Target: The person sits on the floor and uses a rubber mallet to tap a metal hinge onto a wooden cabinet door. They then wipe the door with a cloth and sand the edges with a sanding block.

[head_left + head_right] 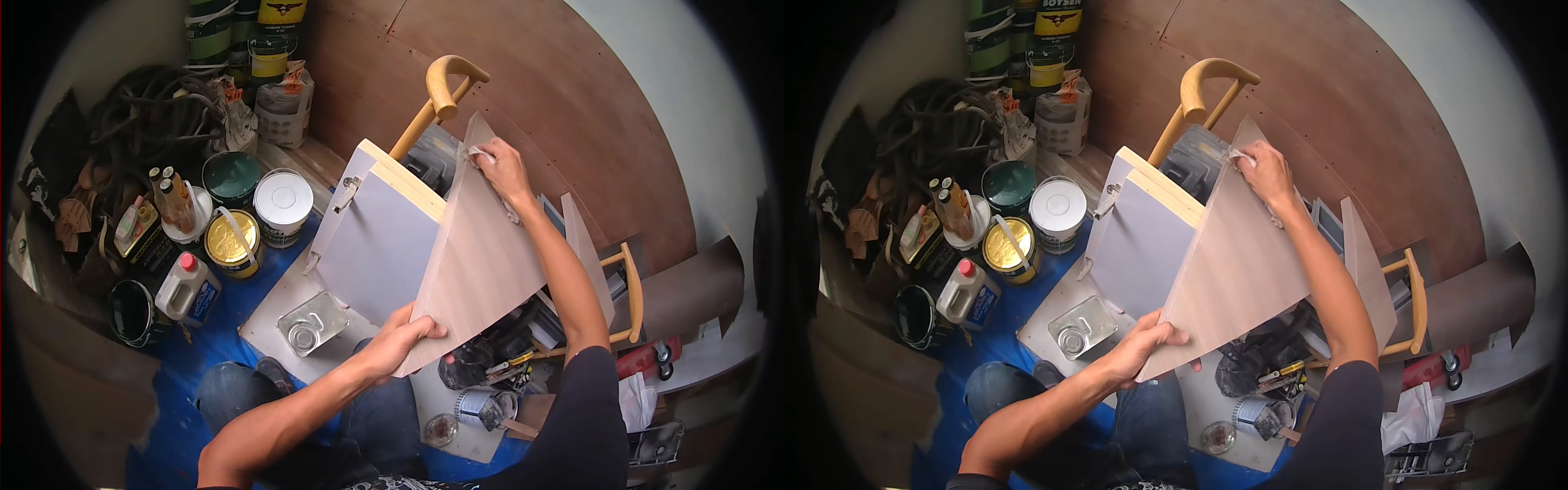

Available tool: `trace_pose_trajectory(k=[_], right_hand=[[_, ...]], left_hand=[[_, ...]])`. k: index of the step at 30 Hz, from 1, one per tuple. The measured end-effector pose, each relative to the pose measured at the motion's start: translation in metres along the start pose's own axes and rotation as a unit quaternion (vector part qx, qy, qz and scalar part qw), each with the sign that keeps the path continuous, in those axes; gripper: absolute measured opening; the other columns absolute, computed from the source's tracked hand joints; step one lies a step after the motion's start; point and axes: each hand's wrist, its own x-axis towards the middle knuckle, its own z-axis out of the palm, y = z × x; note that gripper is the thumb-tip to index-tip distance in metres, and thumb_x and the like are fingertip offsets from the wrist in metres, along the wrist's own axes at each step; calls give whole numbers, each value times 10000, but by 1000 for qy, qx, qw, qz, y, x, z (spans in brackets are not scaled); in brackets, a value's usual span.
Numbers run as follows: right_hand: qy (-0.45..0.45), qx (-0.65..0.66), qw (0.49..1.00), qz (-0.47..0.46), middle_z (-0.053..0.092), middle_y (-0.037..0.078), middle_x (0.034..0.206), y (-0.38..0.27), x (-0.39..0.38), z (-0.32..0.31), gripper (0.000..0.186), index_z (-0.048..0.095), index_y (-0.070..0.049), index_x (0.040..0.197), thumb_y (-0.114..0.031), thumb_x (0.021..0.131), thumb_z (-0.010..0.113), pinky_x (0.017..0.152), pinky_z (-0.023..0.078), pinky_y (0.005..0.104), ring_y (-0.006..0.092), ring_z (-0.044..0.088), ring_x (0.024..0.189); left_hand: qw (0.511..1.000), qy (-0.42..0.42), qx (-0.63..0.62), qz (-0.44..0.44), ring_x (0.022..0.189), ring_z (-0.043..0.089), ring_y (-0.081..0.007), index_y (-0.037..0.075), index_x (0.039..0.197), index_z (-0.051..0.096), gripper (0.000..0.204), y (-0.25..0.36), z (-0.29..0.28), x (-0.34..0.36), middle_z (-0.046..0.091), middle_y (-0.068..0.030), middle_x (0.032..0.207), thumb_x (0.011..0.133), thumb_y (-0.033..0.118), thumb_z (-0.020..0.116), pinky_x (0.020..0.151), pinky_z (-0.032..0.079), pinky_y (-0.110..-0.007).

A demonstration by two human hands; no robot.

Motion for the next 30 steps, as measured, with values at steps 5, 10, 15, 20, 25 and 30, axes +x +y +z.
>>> trace_pose_trajectory(k=[5, 10, 15, 20, 25, 30], right_hand=[[35, -51, 997, 41, 706, 138, 1052, 38, 42, 22, 250, 777, -71, 1063, -233, 901, 679, 863, 528, 422, 355, 686, 991], [-14, 58, 998, -25, 684, 126, 971, -33, -36, -3, 223, 770, -35, 1042, -168, 882, 691, 815, 524, 381, 304, 683, 905], [-120, 198, 965, -121, 669, 114, 928, -141, -129, -38, 184, 768, -21, 1018, -94, 862, 705, 773, 517, 339, 259, 671, 851], [-57, 114, 991, -29, 677, 108, 901, -95, -84, -41, 172, 761, -2, 989, -108, 855, 742, 733, 522, 342, 250, 671, 790], [-85, 147, 977, -128, 691, 98, 912, -124, -116, -29, 162, 763, -15, 977, -113, 848, 754, 726, 528, 362, 250, 677, 783], [-35, 71, 995, -59, 697, 107, 921, -73, -78, -29, 166, 765, -19, 988, -78, 833, 748, 739, 522, 333, 263, 681, 810]], left_hand=[[1000, -5, 6, -2, 874, 718, -249, -48, 1373, 466, 568, 3, 6, -3, 639, -180, 1161, 886, 212, 599, 748, 552, -346], [1000, 1, -3, -2, 865, 717, -251, -47, 1353, 484, 551, 2, 0, -2, 638, -177, 1151, 880, 209, 604, 796, 544, -357], [1000, 27, -1, -5, 840, 720, -251, -38, 1355, 482, 560, -1, -6, -2, 648, -173, 1128, 871, 215, 607, 751, 550, -348], [999, 26, 25, -17, 839, 730, -245, -26, 1381, 459, 592, 1, 0, -1, 658, -167, 1135, 867, 229, 603, 576, 527, -298], [999, 42, 32, -6, 856, 744, -224, -11, 1376, 458, 609, -1, -4, -4, 665, -171, 1139, 861, 279, 606, 449, 464, -241], [998, 19, 63, -18, 871, 749, -229, -14, 1376, 452, 604, 6, 4, -2, 662, -168, 1140, 873, 287, 597, 463, 473, -238]])
